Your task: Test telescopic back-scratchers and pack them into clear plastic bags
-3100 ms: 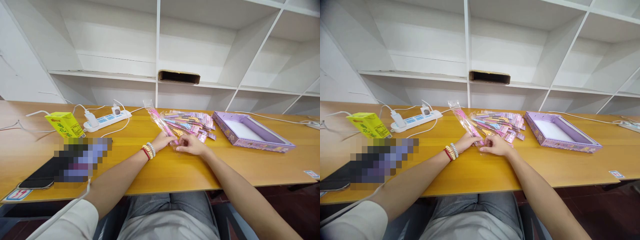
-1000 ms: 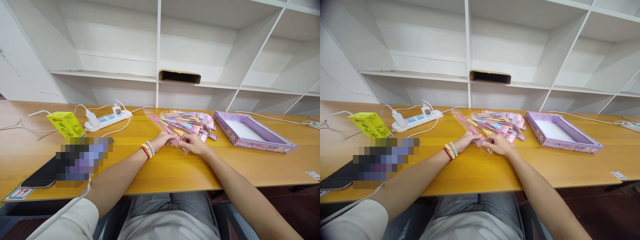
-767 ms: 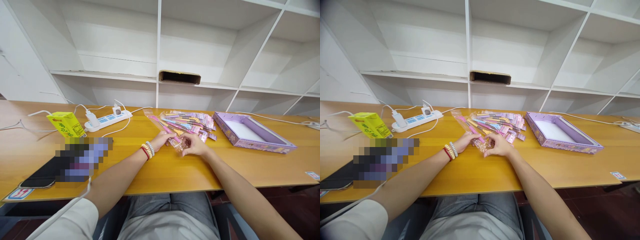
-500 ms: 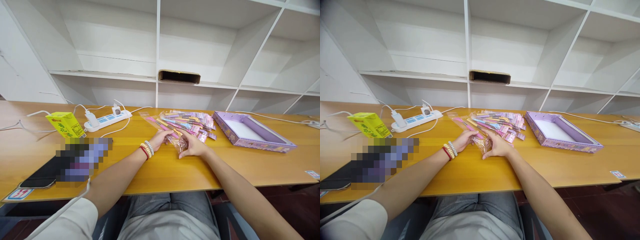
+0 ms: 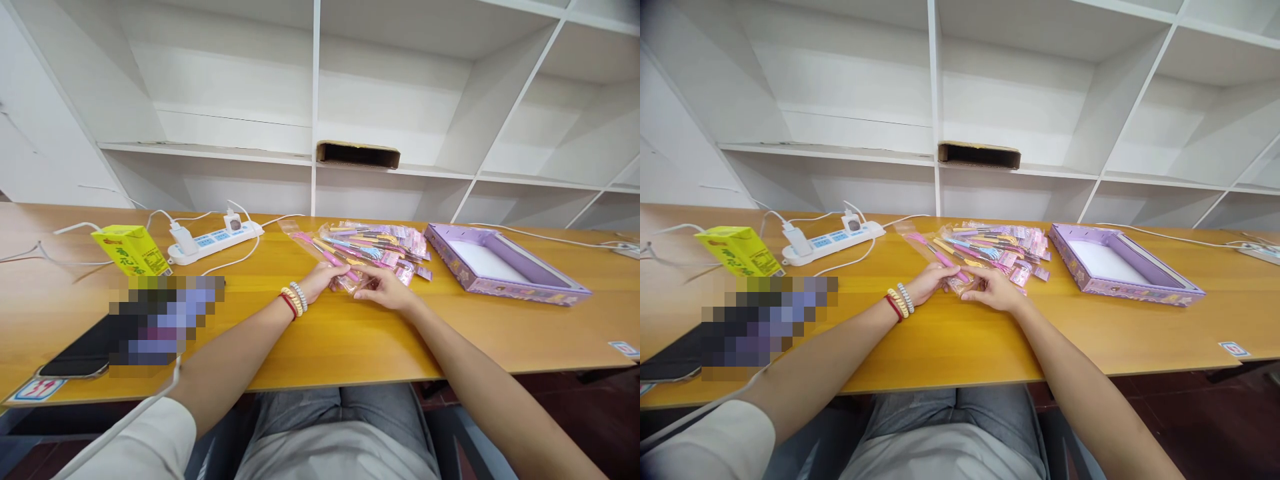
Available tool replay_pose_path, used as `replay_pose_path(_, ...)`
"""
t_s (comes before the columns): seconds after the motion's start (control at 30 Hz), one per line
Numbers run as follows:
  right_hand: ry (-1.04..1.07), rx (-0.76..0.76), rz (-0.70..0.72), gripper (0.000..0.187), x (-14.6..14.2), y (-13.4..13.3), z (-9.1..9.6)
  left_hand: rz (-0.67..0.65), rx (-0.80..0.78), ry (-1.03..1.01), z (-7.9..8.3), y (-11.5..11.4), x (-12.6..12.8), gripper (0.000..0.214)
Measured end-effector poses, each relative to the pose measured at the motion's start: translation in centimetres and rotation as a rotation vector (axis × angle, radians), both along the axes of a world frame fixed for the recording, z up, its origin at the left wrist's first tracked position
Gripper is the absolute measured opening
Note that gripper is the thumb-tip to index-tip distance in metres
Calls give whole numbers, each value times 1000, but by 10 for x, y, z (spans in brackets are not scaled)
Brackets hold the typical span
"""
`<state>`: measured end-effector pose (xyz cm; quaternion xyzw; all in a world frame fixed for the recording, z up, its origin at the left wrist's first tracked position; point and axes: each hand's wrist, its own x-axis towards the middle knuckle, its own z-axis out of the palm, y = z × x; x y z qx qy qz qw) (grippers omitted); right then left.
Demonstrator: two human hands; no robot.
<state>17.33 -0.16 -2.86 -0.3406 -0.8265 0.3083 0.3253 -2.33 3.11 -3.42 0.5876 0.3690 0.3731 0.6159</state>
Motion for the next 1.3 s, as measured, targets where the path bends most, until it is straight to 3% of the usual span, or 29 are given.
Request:
replay_pose_path(0.3,-3,9,-126,40,2,5,-5,-40,93,90,5,-7,3,34)
replay_pose_path(0.6,-155,-1,-111,39,2,4,-2,-126,89,84,4,-12,6,28)
replay_pose_path(1.17,-199,6,-112,38,3,7,-4,-156,130,128,5,-12,5,29)
replay_pose_path(1.3,-195,16,-113,36,3,7,-4,-219,164,103,9,-16,4,27)
